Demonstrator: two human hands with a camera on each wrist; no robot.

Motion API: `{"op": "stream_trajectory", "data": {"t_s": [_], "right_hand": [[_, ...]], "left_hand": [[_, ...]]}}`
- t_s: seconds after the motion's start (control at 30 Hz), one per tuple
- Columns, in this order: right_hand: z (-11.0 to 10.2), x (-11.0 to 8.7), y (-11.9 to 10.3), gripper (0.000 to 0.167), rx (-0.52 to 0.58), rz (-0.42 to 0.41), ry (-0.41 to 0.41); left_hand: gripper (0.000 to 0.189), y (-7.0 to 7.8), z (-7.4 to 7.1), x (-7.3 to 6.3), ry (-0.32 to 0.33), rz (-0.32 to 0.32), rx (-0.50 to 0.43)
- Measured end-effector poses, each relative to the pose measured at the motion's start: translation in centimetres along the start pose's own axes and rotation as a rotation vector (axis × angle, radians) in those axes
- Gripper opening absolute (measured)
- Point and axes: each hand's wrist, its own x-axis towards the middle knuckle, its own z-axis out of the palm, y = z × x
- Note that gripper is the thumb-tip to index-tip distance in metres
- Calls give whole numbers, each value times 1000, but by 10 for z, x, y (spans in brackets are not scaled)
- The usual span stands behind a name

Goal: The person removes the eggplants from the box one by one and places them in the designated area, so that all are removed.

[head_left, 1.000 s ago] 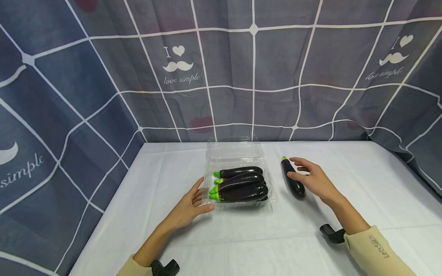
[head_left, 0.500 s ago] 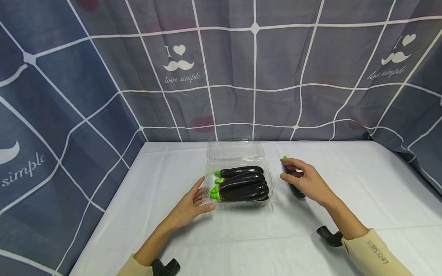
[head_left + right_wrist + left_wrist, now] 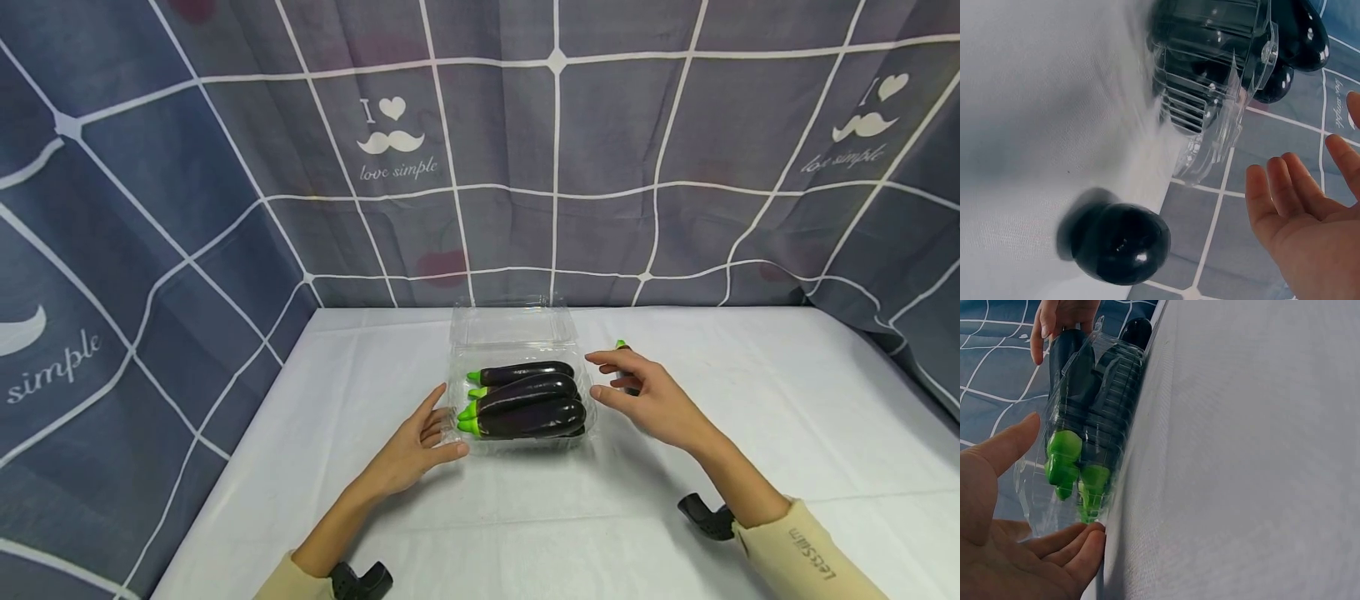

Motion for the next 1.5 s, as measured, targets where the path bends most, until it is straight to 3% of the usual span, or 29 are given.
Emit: {"op": "stream_trajectory", "data": {"t_s": [0.73, 1.23, 1.5], "right_hand": [[15, 8, -8, 38, 32, -167, -61], [27, 24, -17, 37, -64, -170, -111], [34, 35, -27, 36, -62, -187, -168]], "left_hand": [[102, 2, 0, -1, 17, -16, 4], [101, 3, 1, 0, 26, 5, -7], [101, 4, 1, 1, 29, -3, 0]]}}
